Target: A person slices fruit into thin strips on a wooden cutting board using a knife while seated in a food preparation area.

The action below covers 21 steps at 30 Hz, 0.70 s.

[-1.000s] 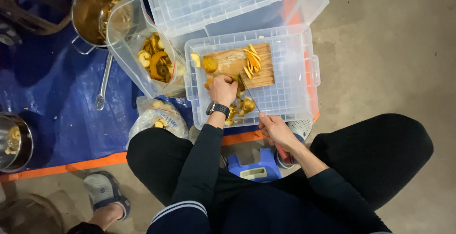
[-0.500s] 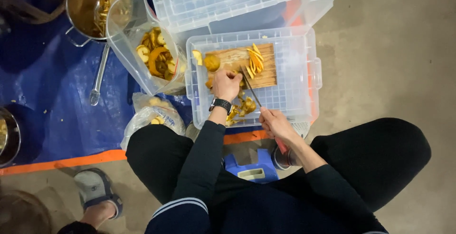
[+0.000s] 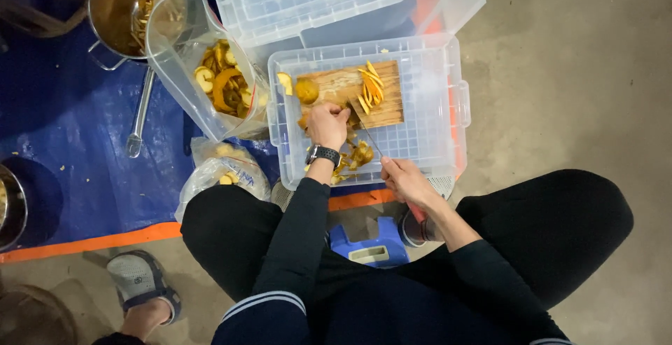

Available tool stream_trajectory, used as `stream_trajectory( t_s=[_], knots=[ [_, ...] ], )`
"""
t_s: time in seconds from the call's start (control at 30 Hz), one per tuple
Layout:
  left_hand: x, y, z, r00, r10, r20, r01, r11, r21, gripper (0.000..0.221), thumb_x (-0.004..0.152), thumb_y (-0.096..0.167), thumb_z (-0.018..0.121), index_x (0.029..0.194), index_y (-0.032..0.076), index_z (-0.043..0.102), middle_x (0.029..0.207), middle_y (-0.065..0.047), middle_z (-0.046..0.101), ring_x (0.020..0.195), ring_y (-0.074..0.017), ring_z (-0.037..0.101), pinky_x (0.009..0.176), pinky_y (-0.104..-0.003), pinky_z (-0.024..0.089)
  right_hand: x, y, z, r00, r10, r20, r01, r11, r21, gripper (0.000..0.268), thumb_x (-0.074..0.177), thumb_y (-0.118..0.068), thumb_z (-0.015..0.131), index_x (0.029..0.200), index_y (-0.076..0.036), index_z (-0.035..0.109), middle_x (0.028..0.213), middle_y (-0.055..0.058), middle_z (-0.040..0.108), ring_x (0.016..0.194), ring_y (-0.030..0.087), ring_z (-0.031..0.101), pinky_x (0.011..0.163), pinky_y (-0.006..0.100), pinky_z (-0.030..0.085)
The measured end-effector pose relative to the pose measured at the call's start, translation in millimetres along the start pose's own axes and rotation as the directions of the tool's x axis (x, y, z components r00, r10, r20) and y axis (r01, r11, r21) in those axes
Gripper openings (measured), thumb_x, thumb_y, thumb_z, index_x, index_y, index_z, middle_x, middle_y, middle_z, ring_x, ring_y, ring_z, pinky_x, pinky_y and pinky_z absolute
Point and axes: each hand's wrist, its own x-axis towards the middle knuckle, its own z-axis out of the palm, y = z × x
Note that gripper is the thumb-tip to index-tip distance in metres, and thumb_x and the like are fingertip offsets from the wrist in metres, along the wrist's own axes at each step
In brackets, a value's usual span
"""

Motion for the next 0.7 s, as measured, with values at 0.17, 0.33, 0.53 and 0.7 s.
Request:
stream_trajectory(
  t_s=[0.17,0.33,0.53,0.7],
  knots=[
    [-3.3,8.5,-13.8,1.000,0.012,-0.011,-0.011,0.997,0.083,0.016,0.082,0.035,0.082,0.088,0.020,0.080,0.080,-0.003,0.079,0.100,-0.0321,0.076,0.085,-0.044,0.060,4.7,5.5,1.9,0.999,-0.042,-0.017,0.042,0.999,0.007,0.043,0.110,-0.034,0.038,0.085,-0.004,0.055,0.055,-0.001,0.030,0.037,0.009,0.030,0.035,0.025,0.027],
    [4.7,2.0,2.5,1.000,-0.013,-0.019,0.014,0.999,0.042,0.011,0.085,0.027,0.079,0.088,0.017,0.080,0.090,-0.011,0.080,0.101,-0.0380,0.075,0.085,-0.046,0.060,7.5,16.9,6.7,0.990,-0.103,-0.101,0.083,0.980,-0.180,0.048,0.110,-0.038,0.041,0.082,-0.006,0.062,0.053,0.001,0.041,0.041,0.012,0.040,0.037,0.026,0.031],
    [8.3,-4.2,10.7,0.999,-0.037,-0.014,0.037,0.999,0.007,0.011,0.085,0.028,0.076,0.088,0.017,0.080,0.091,-0.012,0.079,0.103,-0.0380,0.074,0.085,-0.045,0.060,1.4,18.3,10.4,0.982,-0.109,-0.156,0.042,0.925,-0.377,0.052,0.107,-0.046,0.043,0.080,-0.009,0.068,0.055,0.003,0.053,0.054,0.019,0.051,0.052,0.033,0.042],
    [11.2,-4.0,7.6,0.999,-0.051,-0.011,0.051,0.999,-0.017,0.012,0.084,0.028,0.078,0.089,0.017,0.079,0.094,-0.012,0.078,0.102,-0.0397,0.074,0.085,-0.047,0.060,-2.8,-0.2,12.4,0.985,-0.092,-0.147,0.009,0.875,-0.484,0.055,0.107,-0.046,0.042,0.081,-0.006,0.070,0.061,0.010,0.063,0.068,0.030,0.064,0.067,0.042,0.051]
  ],
)
